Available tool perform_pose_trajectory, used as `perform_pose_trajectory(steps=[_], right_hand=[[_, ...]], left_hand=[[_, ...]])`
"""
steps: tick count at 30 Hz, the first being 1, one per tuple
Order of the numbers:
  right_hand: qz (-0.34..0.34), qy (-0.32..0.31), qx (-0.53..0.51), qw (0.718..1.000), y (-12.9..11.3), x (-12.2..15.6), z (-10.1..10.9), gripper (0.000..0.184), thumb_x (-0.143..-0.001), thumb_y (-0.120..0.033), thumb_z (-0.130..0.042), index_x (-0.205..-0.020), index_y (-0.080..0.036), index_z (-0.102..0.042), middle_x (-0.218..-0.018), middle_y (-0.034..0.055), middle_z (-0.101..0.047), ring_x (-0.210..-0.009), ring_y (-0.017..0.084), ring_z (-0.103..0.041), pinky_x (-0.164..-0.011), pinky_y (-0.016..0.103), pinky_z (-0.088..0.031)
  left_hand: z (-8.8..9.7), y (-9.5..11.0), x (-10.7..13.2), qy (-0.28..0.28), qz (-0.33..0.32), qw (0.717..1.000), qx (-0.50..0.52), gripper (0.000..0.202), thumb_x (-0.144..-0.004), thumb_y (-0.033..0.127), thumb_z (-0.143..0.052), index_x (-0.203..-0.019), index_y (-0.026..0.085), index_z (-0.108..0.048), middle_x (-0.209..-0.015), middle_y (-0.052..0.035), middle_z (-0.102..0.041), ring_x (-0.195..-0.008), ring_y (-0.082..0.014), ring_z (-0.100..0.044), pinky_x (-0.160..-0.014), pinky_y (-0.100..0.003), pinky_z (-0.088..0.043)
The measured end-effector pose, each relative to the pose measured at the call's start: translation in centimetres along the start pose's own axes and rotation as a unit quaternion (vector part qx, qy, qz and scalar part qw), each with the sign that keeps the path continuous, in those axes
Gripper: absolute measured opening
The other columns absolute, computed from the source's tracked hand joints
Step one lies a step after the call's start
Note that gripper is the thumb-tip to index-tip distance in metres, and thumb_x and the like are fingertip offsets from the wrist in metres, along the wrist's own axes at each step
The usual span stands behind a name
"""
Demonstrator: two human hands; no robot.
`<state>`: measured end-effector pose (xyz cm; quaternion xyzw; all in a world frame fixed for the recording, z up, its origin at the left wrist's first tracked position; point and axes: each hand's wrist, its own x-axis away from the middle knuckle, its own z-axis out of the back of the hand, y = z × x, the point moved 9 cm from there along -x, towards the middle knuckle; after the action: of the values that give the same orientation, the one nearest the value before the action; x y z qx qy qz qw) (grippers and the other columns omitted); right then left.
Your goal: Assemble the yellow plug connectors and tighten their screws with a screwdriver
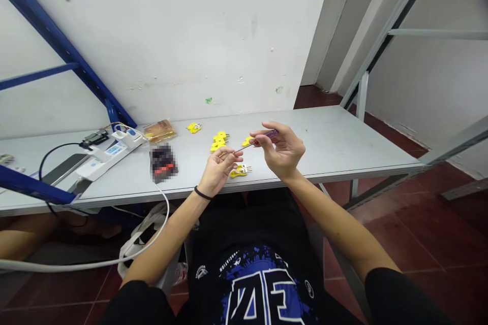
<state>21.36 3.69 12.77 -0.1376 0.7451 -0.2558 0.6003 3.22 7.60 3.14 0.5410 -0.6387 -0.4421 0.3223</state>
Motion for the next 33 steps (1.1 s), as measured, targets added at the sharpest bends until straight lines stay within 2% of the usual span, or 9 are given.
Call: perform_pose_trajectory(steps=[3, 5, 9, 11, 14, 17, 24, 28, 33], right_hand=[[0.008, 0.003, -0.009, 1.000, -0.2, -0.2, 0.2, 0.028, -0.092, -0.041, -0.072, -0.114, -0.027, -0.065, -0.086, 0.0009, -0.078, -0.073, 0.020, -0.077, -0.064, 0.036, -0.068], [0.016, 0.005, -0.009, 1.000, -0.3, -0.4, 0.4, 0.026, -0.092, -0.039, -0.073, -0.113, -0.027, -0.066, -0.083, 0.0000, -0.078, -0.071, 0.019, -0.077, -0.063, 0.035, -0.068], [-0.001, 0.011, 0.022, 1.000, 0.1, -0.8, 0.9, 0.027, -0.092, -0.044, -0.071, -0.111, -0.026, -0.067, -0.079, -0.0007, -0.075, -0.069, 0.019, -0.076, -0.063, 0.037, -0.067], [-0.015, 0.015, 0.030, 0.999, 0.5, -0.8, 1.2, 0.028, -0.092, -0.046, -0.071, -0.111, -0.026, -0.067, -0.079, 0.0000, -0.075, -0.070, 0.020, -0.076, -0.064, 0.037, -0.067], [-0.017, 0.015, 0.023, 0.999, 0.7, -0.9, 1.4, 0.027, -0.092, -0.045, -0.071, -0.111, -0.026, -0.067, -0.079, 0.0004, -0.074, -0.070, 0.020, -0.076, -0.064, 0.037, -0.067], [0.005, 0.014, 0.011, 1.000, 0.4, -1.1, 1.5, 0.024, -0.092, -0.040, -0.072, -0.112, -0.026, -0.069, -0.077, -0.0005, -0.073, -0.069, 0.019, -0.076, -0.061, 0.034, -0.066], [0.045, 0.017, 0.026, 0.999, -0.2, -1.4, 2.0, 0.022, -0.094, -0.034, -0.071, -0.113, -0.023, -0.068, -0.077, -0.0018, -0.074, -0.064, 0.016, -0.075, -0.057, 0.030, -0.065], [0.046, 0.011, 0.046, 0.998, -0.4, -1.4, 2.0, 0.023, -0.094, -0.038, -0.070, -0.112, -0.023, -0.068, -0.075, -0.0017, -0.073, -0.064, 0.017, -0.075, -0.058, 0.031, -0.065], [0.073, -0.021, 0.029, 0.997, -0.5, -0.4, 1.8, 0.023, -0.093, -0.028, -0.071, -0.115, -0.024, -0.068, -0.076, -0.0013, -0.075, -0.064, 0.017, -0.075, -0.058, 0.031, -0.066]], left_hand=[[0.3, 1.0, -0.1, -0.012, -0.037, 0.996, -0.074, 0.048, -0.069, 0.047, -0.090, -0.099, 0.019, -0.065, -0.101, -0.0068, -0.071, -0.086, -0.0167, -0.068, -0.065, -0.024, -0.048], [0.3, 1.7, -0.1, -0.023, -0.069, 0.980, -0.184, 0.043, -0.075, 0.047, -0.084, -0.103, 0.019, -0.068, -0.099, -0.0065, -0.068, -0.088, -0.0185, -0.065, -0.067, -0.026, -0.048], [-0.6, 1.3, 0.2, -0.084, -0.100, 0.879, -0.459, 0.053, -0.071, 0.041, -0.087, -0.118, 0.021, -0.071, -0.109, -0.0083, -0.065, -0.098, -0.0245, -0.063, -0.090, -0.038, -0.051], [-1.0, 0.7, 0.4, -0.103, -0.119, 0.831, -0.533, 0.055, -0.069, 0.039, -0.088, -0.119, 0.022, -0.072, -0.112, -0.0096, -0.064, -0.106, -0.0287, -0.061, -0.101, -0.044, -0.047], [-1.3, -0.2, 0.4, -0.119, -0.134, 0.795, -0.580, 0.040, -0.077, 0.039, -0.082, -0.112, 0.021, -0.075, -0.107, -0.0101, -0.064, -0.107, -0.0306, -0.060, -0.102, -0.045, -0.047], [-1.4, -0.7, 0.4, -0.126, -0.134, 0.785, -0.592, 0.031, -0.083, 0.037, -0.077, -0.109, 0.020, -0.075, -0.104, -0.0096, -0.066, -0.100, -0.0283, -0.062, -0.096, -0.043, -0.049], [-1.7, -0.5, 0.7, -0.149, -0.143, 0.798, -0.566, 0.039, -0.087, 0.034, -0.075, -0.123, 0.022, -0.067, -0.108, -0.0060, -0.063, -0.093, -0.0209, -0.062, -0.089, -0.036, -0.053], [-2.0, -0.4, 0.9, -0.173, -0.185, 0.791, -0.557, 0.030, -0.090, 0.038, -0.073, -0.115, 0.023, -0.071, -0.110, -0.0068, -0.062, -0.096, -0.0207, -0.063, -0.090, -0.034, -0.054], [-1.9, -0.3, 0.9, -0.180, -0.235, 0.778, -0.555, 0.032, -0.091, 0.042, -0.072, -0.118, 0.024, -0.073, -0.108, -0.0074, -0.064, -0.098, -0.0204, -0.065, -0.093, -0.036, -0.054]])
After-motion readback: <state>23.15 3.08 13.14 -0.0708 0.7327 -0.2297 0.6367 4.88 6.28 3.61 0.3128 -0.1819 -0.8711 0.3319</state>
